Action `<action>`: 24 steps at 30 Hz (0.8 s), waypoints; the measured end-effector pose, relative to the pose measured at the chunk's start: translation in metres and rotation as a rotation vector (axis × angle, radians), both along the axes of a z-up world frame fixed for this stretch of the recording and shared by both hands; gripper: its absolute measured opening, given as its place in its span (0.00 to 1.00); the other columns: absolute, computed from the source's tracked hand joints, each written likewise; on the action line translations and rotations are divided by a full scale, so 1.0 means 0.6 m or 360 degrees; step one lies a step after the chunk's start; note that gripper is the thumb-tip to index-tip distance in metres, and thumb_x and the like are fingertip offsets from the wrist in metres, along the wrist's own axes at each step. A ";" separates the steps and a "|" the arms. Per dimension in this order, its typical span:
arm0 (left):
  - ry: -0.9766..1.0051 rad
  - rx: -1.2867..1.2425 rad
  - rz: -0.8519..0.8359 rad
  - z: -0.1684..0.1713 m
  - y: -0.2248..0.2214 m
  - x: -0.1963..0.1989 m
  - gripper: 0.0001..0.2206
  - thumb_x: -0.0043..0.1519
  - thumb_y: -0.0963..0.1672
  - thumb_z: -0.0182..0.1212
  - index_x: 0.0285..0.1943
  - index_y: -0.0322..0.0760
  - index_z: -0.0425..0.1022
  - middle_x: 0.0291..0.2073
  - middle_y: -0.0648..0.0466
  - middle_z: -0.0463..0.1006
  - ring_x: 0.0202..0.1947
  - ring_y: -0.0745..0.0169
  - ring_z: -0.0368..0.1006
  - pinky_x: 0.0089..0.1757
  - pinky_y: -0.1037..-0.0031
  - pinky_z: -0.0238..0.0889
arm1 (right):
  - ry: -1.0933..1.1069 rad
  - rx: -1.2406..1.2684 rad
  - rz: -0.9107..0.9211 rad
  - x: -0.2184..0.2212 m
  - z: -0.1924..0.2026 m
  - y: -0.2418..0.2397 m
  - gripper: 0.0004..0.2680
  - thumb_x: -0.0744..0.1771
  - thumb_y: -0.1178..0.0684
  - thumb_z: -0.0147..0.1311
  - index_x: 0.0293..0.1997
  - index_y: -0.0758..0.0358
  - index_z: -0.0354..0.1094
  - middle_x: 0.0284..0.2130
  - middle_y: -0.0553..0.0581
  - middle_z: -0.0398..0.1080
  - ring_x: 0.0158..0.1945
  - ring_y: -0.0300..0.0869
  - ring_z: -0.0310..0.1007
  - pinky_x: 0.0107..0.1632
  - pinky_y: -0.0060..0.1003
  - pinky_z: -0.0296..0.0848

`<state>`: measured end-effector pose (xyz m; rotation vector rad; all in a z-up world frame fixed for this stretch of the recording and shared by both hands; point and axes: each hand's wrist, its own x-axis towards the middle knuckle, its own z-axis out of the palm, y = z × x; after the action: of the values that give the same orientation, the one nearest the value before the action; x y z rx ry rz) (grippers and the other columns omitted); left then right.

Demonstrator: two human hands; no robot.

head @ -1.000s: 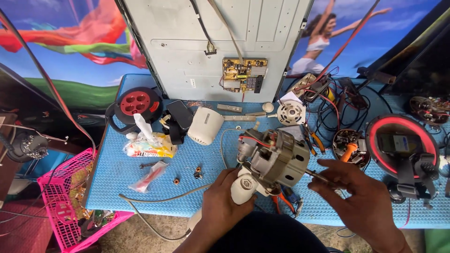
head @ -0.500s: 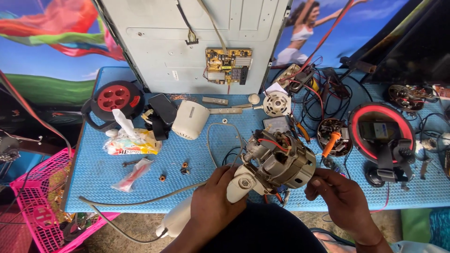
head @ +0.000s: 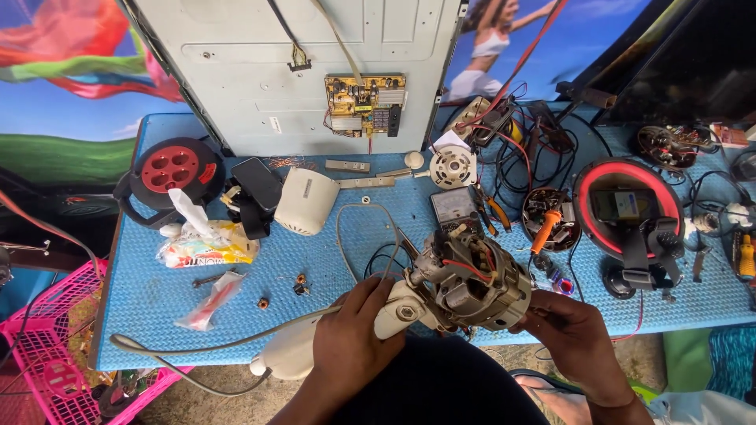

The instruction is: Disassembling and aligning the housing components of an electric fan motor using a screwdriver and pliers.

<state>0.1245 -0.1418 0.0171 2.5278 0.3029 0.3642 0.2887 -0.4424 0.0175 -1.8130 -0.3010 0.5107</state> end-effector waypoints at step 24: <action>-0.0673 -0.0112 0.0071 -0.037 0.022 0.018 0.23 0.58 0.50 0.69 0.59 0.37 0.76 0.53 0.49 0.80 0.56 0.49 0.77 0.62 0.53 0.59 | 0.0075 0.0307 0.0276 -0.021 0.052 0.051 0.09 0.62 0.62 0.63 0.44 0.66 0.83 0.35 0.62 0.85 0.38 0.52 0.87 0.39 0.47 0.88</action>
<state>0.1352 -0.1289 -0.0053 2.3055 0.2018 0.8715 0.2763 -0.4118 0.0488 -1.5941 -0.4619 0.6228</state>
